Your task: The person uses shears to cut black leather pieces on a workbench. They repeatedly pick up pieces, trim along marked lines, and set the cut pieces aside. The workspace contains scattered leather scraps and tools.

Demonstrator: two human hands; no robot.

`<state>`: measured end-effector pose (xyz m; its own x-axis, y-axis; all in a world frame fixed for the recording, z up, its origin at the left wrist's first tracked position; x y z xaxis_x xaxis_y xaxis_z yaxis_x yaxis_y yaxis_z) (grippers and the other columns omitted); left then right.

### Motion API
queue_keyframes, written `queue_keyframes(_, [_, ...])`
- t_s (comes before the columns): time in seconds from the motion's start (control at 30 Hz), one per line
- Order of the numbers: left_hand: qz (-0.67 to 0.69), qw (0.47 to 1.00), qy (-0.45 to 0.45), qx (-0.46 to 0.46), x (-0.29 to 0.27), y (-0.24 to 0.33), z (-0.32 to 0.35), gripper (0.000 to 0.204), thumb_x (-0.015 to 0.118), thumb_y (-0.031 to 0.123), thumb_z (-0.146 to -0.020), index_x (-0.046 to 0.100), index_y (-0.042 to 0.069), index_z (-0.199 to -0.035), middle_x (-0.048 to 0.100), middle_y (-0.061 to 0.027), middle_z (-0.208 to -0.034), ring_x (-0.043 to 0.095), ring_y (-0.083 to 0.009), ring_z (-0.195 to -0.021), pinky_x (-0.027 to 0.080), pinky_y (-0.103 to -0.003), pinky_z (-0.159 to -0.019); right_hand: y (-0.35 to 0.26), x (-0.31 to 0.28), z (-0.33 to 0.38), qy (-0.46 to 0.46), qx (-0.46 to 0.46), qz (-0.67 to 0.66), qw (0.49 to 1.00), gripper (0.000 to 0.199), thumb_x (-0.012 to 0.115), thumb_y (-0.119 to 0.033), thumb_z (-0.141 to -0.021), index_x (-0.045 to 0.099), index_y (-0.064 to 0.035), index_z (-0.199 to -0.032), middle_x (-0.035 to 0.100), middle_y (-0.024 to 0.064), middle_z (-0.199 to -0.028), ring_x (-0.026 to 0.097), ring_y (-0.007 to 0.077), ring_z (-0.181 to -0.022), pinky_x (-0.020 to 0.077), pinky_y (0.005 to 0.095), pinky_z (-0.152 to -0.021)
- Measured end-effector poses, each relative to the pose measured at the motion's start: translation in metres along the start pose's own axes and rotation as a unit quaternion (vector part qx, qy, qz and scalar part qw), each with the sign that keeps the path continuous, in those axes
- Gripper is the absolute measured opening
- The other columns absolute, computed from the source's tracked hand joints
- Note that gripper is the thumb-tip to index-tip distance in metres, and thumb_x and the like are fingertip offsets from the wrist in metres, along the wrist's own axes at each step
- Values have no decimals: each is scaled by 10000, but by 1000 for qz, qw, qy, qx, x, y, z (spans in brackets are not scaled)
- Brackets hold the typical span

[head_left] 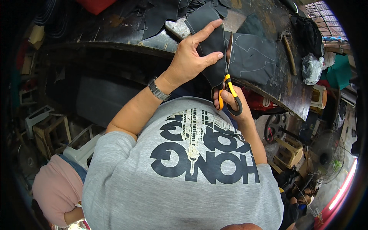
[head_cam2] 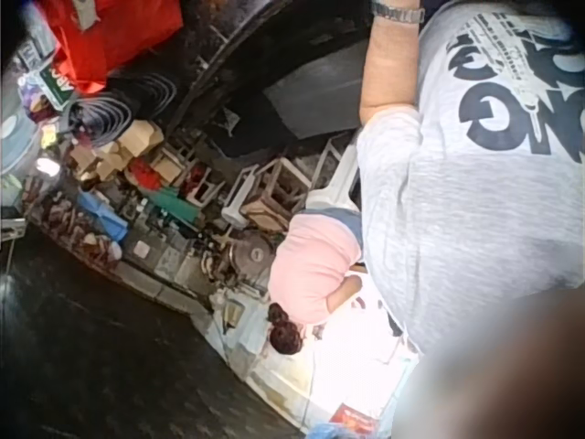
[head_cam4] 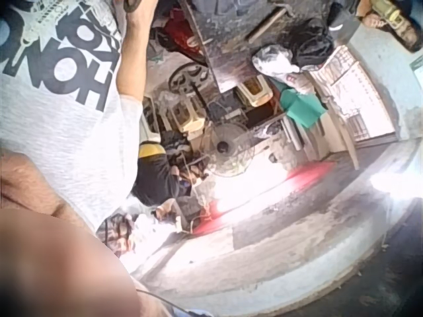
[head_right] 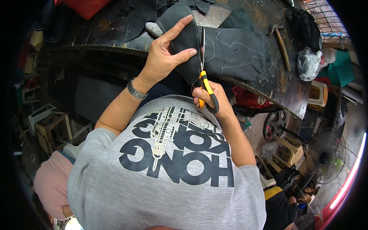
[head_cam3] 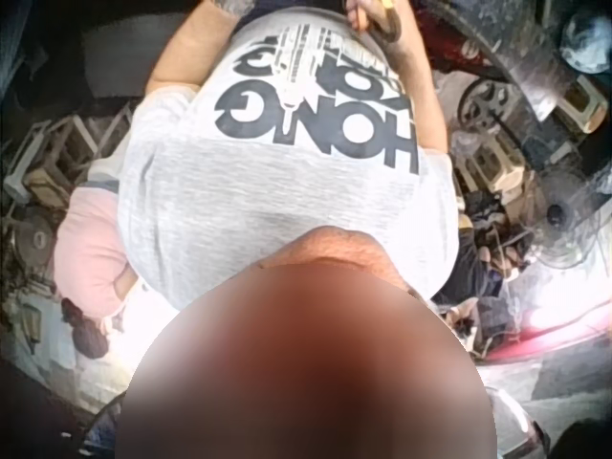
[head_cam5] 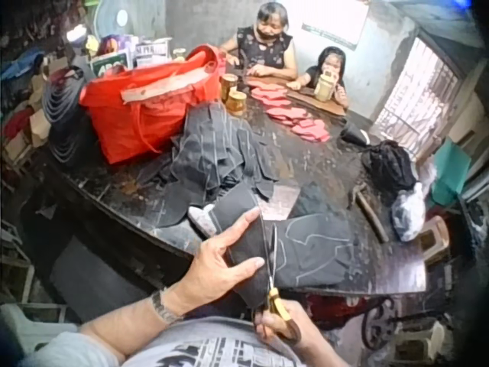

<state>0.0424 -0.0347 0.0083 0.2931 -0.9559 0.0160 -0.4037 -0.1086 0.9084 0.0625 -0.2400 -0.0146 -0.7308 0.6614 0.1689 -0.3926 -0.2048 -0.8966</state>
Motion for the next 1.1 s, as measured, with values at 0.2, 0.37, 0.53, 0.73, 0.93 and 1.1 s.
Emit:
queue_keyframes(0.2, [-26, 999, 10, 17, -4, -2, 1, 743, 767, 55, -812, 410, 17, -1463, 428, -129, -1509, 404, -199, -1391, 299, -307, -1150, 4, 0, -1, 21, -8, 27, 999, 333, 735, -341, -861, 608, -38, -811, 562, 7, -601, 518, 72, -497, 394, 211, -476])
queue_keyframes(0.37, [-42, 998, 23, 31, -4, -4, 3, 694, 764, 65, -823, 449, 20, -1440, 483, -125, -1468, 478, -195, -1335, 367, -297, -1109, 1, 1, 5, 41, 23, 55, 997, 292, 770, -257, -855, 608, -36, -755, 527, 0, -534, 478, 64, -435, 353, 216, -419])
queue_keyframes(0.53, [-8, 999, 21, -24, -13, -10, -2, 546, 737, 56, -845, 555, 36, -1360, 645, -100, -1273, 630, -147, -1095, 469, -276, -993, 1, 4, 8, 43, 46, 67, 996, 285, 767, -252, -854, 607, -37, -756, 541, 6, -544, 486, 70, -440, 363, 219, -424])
queue_keyframes(0.73, [-3, 1000, -6, 17, -8, -8, 0, 662, 747, 47, -842, 460, 33, -1437, 518, -111, -1436, 544, -176, -1254, 413, -280, -1063, 1, 2, -3, 25, 15, 35, 999, 344, 740, -352, -861, 608, -36, -820, 573, 17, -608, 529, 84, -503, 414, 219, -492])
queue_keyframes(0.93, [-20, 999, 28, 14, -5, -8, 3, 678, 741, 65, -822, 456, 26, -1436, 513, -126, -1444, 496, -175, -1313, 363, -277, -1094, 0, 4, -4, 33, 6, 44, 998, 371, 739, -379, -863, 596, -45, -787, 563, 12, -592, 522, 80, -498, 406, 220, -485])
queue_keyframes(1.1, [-6, 1000, 28, -3, -7, -12, 4, 688, 749, 68, -817, 452, 19, -1436, 502, -122, -1456, 493, -167, -1312, 355, -274, -1097, -2, 9, 2, 63, 41, 58, 995, 325, 761, -296, -864, 601, -45, -733, 512, -7, -520, 469, 67, -426, 351, 216, -416])
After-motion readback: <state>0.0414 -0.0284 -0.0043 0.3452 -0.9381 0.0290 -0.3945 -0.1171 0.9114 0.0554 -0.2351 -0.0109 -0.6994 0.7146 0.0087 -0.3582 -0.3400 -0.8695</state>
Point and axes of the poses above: each hand's wrist, its own z-axis away from the middle knuckle, its own x-axis out of the palm, y = z × x, the point moved 2 cm from there along -z, towards the middle knuckle
